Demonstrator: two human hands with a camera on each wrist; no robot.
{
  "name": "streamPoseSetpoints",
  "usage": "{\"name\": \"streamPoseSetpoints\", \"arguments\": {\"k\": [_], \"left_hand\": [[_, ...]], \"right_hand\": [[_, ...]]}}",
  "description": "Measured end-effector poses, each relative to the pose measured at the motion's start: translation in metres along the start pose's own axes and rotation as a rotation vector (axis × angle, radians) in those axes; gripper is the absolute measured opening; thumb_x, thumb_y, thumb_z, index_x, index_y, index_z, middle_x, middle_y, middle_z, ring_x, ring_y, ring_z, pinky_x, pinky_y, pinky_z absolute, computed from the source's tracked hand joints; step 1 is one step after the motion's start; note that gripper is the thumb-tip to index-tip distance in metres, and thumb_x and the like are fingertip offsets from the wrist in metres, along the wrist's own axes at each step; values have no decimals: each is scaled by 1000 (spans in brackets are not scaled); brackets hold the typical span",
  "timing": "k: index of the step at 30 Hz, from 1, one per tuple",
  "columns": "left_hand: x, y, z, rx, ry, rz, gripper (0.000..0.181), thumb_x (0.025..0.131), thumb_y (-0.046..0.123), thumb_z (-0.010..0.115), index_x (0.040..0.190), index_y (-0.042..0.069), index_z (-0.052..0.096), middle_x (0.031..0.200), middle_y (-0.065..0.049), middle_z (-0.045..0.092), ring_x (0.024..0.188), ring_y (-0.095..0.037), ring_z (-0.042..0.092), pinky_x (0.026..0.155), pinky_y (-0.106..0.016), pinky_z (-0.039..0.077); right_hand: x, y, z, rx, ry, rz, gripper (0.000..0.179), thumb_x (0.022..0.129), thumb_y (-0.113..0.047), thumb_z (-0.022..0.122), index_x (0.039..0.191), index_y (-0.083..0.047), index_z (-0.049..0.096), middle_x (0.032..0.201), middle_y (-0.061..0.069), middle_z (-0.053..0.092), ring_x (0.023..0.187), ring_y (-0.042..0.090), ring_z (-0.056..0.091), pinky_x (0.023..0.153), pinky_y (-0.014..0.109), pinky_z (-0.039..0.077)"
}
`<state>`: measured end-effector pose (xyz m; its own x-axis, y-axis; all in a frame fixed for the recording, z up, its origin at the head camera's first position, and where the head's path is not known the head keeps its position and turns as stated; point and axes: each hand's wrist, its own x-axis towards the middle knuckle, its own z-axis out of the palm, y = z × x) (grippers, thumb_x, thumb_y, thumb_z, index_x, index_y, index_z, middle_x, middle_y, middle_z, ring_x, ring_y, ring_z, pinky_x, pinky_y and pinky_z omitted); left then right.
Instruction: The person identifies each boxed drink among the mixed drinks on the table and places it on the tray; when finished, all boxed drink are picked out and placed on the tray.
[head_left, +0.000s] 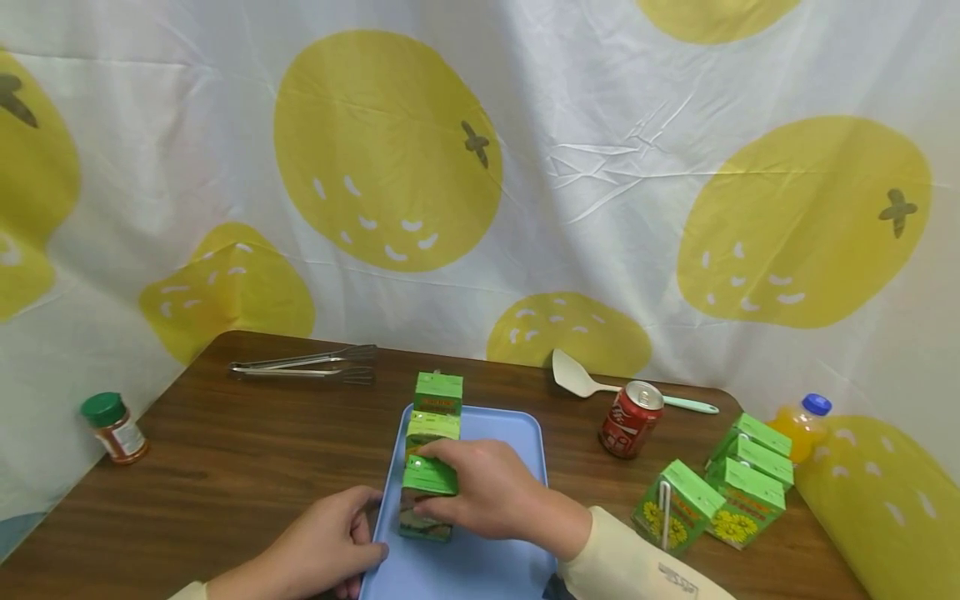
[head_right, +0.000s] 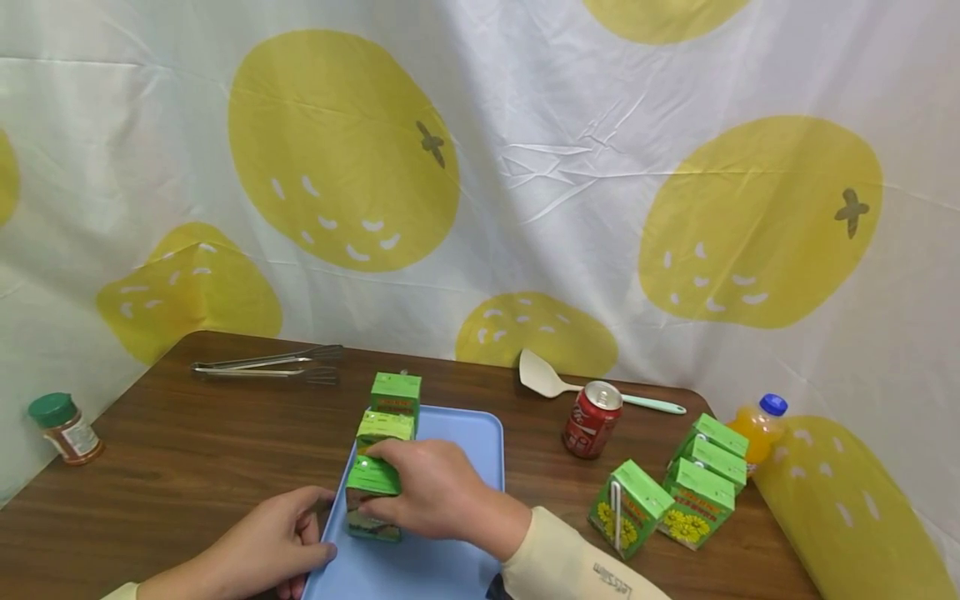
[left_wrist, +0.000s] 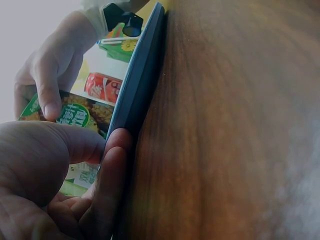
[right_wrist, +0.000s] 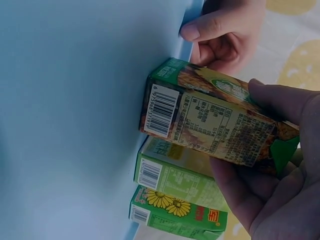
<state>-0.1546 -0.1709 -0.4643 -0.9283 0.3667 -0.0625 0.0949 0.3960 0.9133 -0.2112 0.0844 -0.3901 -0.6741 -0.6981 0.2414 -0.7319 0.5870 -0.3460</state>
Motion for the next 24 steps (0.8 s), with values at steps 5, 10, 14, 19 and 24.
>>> {"name": "streamPoseSetpoints", "arguments": {"k": [5, 10, 14, 19, 24], "left_hand": [[0, 0, 0, 3, -7, -7, 74, 92, 8, 81, 151, -20, 48, 71, -8, 67, 47, -18, 66, 42, -36, 56], [0, 0, -1, 11, -9, -9, 74, 92, 9, 82, 151, -20, 48, 71, -7, 67, 47, -18, 66, 42, -36, 56], [1, -1, -1, 10, -17, -12, 74, 92, 10, 82, 151, -19, 48, 71, -8, 67, 47, -18, 66, 43, -36, 56], [1, -2, -1, -4, -30, -20, 75, 92, 10, 83, 152, -19, 48, 72, -8, 68, 48, -19, 67, 43, -36, 57], [0, -1, -2, -6, -35, -27, 77, 91, 10, 83, 153, -19, 48, 73, -8, 69, 50, -20, 67, 44, -34, 56]], "right_hand": [[2, -1, 3, -4, 3, 7, 54, 90, -38, 96, 136, -16, 76, 112, -6, 82, 90, 1, 68, 78, 28, 58], [3, -2, 6, -4, 2, -4, 54, 91, -40, 94, 136, -16, 76, 115, -6, 81, 93, 2, 70, 81, 29, 60], [3, -2, 8, -8, 11, -21, 54, 92, -40, 94, 136, -16, 75, 116, -6, 81, 94, 2, 71, 81, 29, 60], [2, -2, 10, -13, 12, -21, 53, 93, -40, 93, 137, -16, 74, 115, -6, 81, 93, 2, 71, 81, 29, 60], [3, -2, 10, -2, 0, -11, 54, 94, -39, 92, 139, -16, 74, 117, -6, 80, 93, 1, 70, 81, 28, 60]]}}
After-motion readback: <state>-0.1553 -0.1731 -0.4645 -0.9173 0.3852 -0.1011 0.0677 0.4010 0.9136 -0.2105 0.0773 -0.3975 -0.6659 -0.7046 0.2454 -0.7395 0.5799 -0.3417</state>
